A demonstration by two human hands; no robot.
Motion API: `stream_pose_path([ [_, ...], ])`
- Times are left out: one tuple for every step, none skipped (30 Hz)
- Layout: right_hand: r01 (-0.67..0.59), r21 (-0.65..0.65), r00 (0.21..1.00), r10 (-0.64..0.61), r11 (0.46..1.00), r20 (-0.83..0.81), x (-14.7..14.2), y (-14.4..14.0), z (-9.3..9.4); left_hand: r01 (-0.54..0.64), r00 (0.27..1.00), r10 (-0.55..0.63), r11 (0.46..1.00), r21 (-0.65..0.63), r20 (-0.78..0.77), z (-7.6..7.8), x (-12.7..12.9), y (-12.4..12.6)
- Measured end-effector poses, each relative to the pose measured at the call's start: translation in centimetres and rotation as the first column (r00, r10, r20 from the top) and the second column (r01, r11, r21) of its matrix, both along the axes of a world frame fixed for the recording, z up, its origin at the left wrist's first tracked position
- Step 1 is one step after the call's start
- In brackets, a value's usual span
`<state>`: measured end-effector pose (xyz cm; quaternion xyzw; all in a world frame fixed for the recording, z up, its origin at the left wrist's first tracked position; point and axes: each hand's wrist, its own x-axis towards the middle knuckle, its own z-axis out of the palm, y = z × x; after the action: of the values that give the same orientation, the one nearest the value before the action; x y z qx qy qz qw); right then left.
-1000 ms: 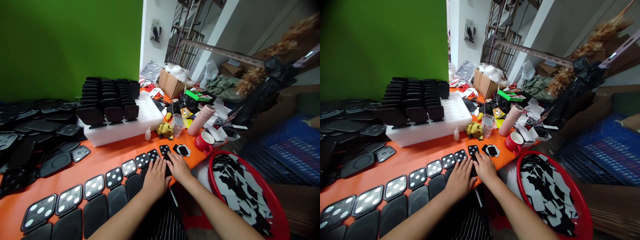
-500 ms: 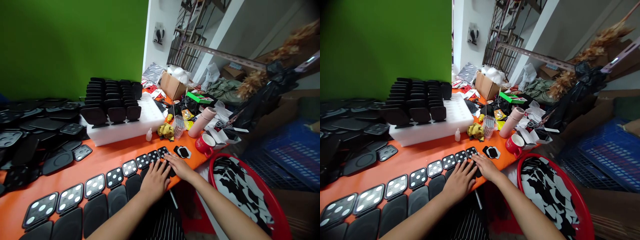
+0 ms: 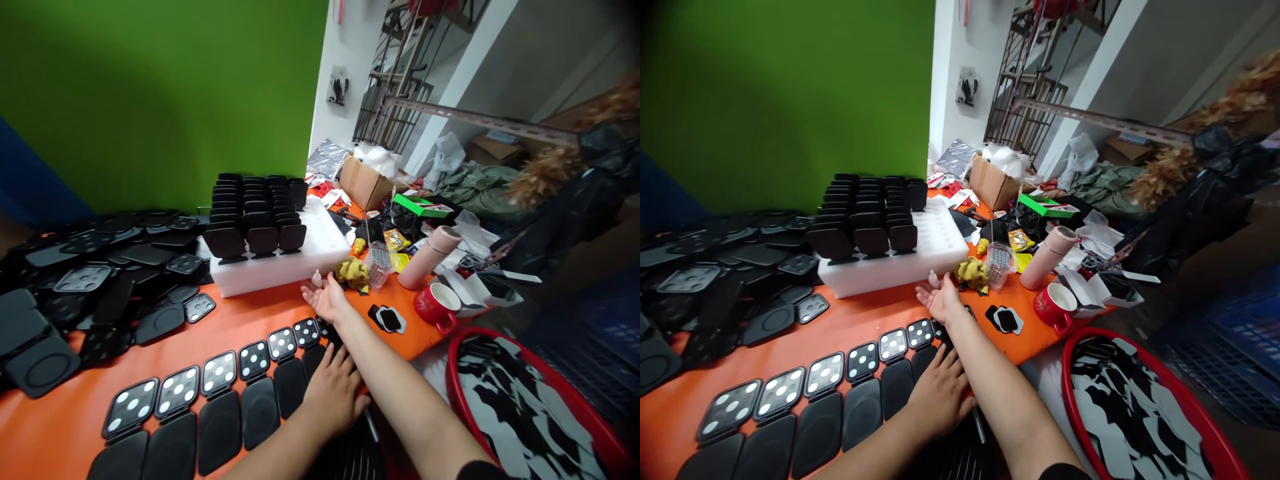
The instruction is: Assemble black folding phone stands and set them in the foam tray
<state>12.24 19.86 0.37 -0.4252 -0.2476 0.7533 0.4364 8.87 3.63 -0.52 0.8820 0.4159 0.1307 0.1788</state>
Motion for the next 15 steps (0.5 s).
stream_pose_path([
  [0.009,0.003,1.0,-0.009,1.0,0.013,-0.4,0.4,0.0,-0.006,1.0,0.006,1.0,0.0,-0.004,0.1,0.0,0.0],
  [0.019,0.004,1.0,-0.019,1.0,0.024,-0.5,0.7,0.1,-0.011,1.0,0.011,1.0,-0.001,-0.003,0.1,0.0,0.0],
  [0.026,0.01,0.999,-0.027,1.0,0.038,-0.4,0.7,0.2,-0.013,1.0,0.013,1.0,-0.001,-0.001,0.1,0.0,0.0],
  [0.032,0.023,0.998,-0.034,0.999,0.056,0.1,0.5,0.3,-0.014,1.0,0.014,1.0,-0.001,0.005,0.0,-0.1,0.1],
  [0.038,0.043,0.996,-0.042,0.998,0.077,0.7,0.2,0.5,-0.016,1.0,0.016,1.0,-0.003,0.013,-0.1,-0.1,0.1],
  [0.046,0.068,0.994,-0.053,0.997,0.098,1.6,-0.3,0.7,-0.017,1.0,0.017,1.0,-0.005,0.021,-0.3,-0.1,0.1],
  [0.062,0.097,0.99,-0.074,0.993,0.123,2.5,-0.8,0.8,-0.017,0.999,0.017,1.0,-0.007,0.029,-0.5,-0.1,0.1],
  [0.09,0.132,0.982,-0.11,0.987,0.156,3.6,-1.4,0.9,-0.017,0.999,0.017,1.0,-0.008,0.036,-0.7,-0.1,0.1],
  [0.128,0.169,0.968,-0.16,0.977,0.194,4.7,-1.8,0.9,-0.016,0.999,0.017,1.0,-0.008,0.043,-0.9,0.0,0.1],
  [0.173,0.208,0.946,-0.221,0.963,0.235,5.7,-2.2,0.7,-0.015,0.999,0.015,1.0,-0.007,0.049,-1.1,0.0,0.1],
  [0.219,0.248,0.919,-0.285,0.944,0.274,6.6,-2.5,0.4,-0.012,0.998,0.013,1.0,-0.006,0.054,-1.3,0.0,0.1],
  [0.261,0.286,0.886,-0.346,0.922,0.308,7.4,-2.7,0.1,-0.011,0.998,0.011,1.0,-0.005,0.059,-1.5,0.0,0.1],
  [0.294,0.32,0.853,-0.398,0.901,0.337,8.0,-2.7,-0.4,-0.011,0.998,0.011,1.0,-0.004,0.064,-1.6,0.0,0.1],
  [0.316,0.349,0.825,-0.438,0.882,0.358,8.5,-2.7,-0.8,-0.011,0.998,0.011,1.0,-0.005,0.068,-1.7,0.1,0.1],
  [0.331,0.377,0.798,-0.469,0.865,0.377,8.8,-2.7,-1.3,-0.011,0.998,0.011,1.0,-0.003,0.07,-1.8,0.1,0.1],
])
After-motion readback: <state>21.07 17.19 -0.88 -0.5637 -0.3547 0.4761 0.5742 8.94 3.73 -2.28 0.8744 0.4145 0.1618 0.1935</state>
